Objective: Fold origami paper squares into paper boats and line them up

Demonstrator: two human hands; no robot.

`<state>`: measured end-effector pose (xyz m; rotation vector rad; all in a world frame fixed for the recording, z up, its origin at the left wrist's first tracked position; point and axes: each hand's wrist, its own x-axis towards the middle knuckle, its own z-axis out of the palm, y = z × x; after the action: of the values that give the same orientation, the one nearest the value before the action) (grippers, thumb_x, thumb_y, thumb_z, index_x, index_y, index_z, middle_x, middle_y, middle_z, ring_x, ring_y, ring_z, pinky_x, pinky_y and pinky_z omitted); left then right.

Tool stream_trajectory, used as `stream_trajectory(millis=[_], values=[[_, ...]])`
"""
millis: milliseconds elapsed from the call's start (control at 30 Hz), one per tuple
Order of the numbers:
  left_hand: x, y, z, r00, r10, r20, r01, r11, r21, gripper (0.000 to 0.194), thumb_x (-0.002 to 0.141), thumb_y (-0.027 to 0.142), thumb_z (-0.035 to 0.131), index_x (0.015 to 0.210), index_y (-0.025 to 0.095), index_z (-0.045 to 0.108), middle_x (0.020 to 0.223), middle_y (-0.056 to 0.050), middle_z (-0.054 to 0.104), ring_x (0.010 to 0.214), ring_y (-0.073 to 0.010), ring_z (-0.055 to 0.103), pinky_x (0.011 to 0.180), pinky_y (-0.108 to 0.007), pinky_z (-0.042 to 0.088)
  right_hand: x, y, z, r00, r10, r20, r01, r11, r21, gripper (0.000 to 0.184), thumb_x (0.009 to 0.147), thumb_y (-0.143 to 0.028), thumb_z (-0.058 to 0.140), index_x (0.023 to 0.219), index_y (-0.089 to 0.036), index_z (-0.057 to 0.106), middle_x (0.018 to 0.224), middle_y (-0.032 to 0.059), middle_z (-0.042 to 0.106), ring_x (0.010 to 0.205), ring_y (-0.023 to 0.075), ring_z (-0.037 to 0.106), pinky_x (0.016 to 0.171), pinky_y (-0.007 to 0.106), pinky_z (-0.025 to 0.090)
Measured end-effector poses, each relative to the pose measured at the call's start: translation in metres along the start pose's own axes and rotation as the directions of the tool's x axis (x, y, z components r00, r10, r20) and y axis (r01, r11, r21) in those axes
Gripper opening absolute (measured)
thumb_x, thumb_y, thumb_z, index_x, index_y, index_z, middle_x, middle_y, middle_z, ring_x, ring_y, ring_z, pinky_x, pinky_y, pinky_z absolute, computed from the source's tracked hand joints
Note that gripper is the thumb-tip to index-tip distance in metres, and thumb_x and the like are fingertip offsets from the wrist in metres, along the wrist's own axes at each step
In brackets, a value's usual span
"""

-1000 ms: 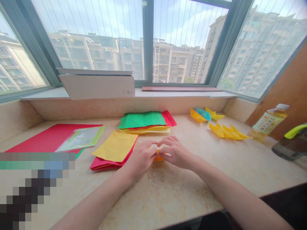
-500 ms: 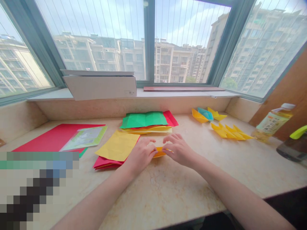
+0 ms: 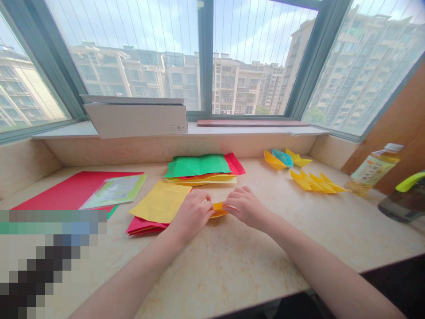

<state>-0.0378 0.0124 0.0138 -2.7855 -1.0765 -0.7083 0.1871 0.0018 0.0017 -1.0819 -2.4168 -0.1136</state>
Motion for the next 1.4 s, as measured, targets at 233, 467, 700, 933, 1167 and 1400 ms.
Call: stream_trajectory(millis=[233,467,700,933,1167,1400], values=[[0.0,-0.009,-0.001,0.999,-0.025,0.024,0.025,1.0,0.001,0.005,0.082,0.014,0.068,0.079,0.018,0.071,0.102,-0.009,0.066,0.097,-0.0266,0.058,0.087,-0.045,0.047,0.002,-0.001,-0.007,1.0,0.009,0.025,-0.009,0.999,-0.032,0.016,0.093,-0.017,0.063,0.079,-0.02,0.07,0.078,0.002,0.072,0.084,0.0186,0.058,0.079,0.034,0.031],[0.001,-0.002,-0.002,0.999,-0.013,0.037,0.014,1.0,-0.017,0.017,0.085,0.008,0.059,0.076,0.017,0.071,0.096,-0.009,0.067,0.091,-0.0244,0.059,0.084,-0.042,0.047,0.001,-0.003,-0.008,0.998,-0.01,0.058,0.016,0.995,-0.098,0.015,0.093,-0.02,0.063,0.081,-0.02,0.072,0.077,0.0025,0.071,0.08,0.0184,0.057,0.076,0.033,0.031],[-0.001,-0.002,0.0,0.999,0.033,0.034,-0.034,0.999,0.008,0.018,0.087,0.01,0.056,0.078,0.017,0.07,0.103,-0.01,0.067,0.093,-0.0242,0.059,0.086,-0.043,0.048,-0.001,-0.003,-0.001,0.995,-0.078,0.067,0.088,0.984,-0.156,0.024,0.094,-0.018,0.06,0.071,-0.019,0.067,0.071,0.0026,0.069,0.072,0.0171,0.057,0.071,0.032,0.033],[-0.003,0.005,0.002,0.996,0.021,-0.092,-0.035,0.988,-0.151,0.012,0.091,0.02,0.056,0.094,0.018,0.068,0.114,-0.011,0.064,0.105,-0.0263,0.059,0.094,-0.046,0.048,0.001,-0.009,0.006,0.997,-0.027,0.078,0.031,0.998,-0.046,0.018,0.094,-0.02,0.06,0.078,-0.018,0.067,0.072,0.0018,0.071,0.068,0.0155,0.062,0.067,0.03,0.035],[0.004,0.013,-0.003,0.829,-0.458,-0.321,0.163,0.747,-0.645,0.02,0.096,0.031,0.05,0.109,0.019,0.06,0.107,-0.008,0.067,0.097,-0.0192,0.066,0.082,-0.033,0.055,0.006,-0.009,0.003,0.899,0.435,-0.058,-0.307,0.717,0.625,0.019,0.092,-0.029,0.058,0.09,-0.021,0.075,0.086,0.0027,0.075,0.076,0.0182,0.065,0.069,0.03,0.046],[0.004,0.022,0.002,0.902,-0.421,-0.101,0.177,0.571,-0.802,0.022,0.091,0.031,0.059,0.107,0.017,0.065,0.1,-0.009,0.072,0.086,-0.0196,0.07,0.079,-0.035,0.059,0.012,-0.014,0.003,0.841,0.53,0.108,-0.295,0.282,0.913,0.027,0.082,-0.043,0.069,0.09,-0.019,0.077,0.084,0.0047,0.075,0.076,0.0193,0.066,0.071,0.032,0.051]])
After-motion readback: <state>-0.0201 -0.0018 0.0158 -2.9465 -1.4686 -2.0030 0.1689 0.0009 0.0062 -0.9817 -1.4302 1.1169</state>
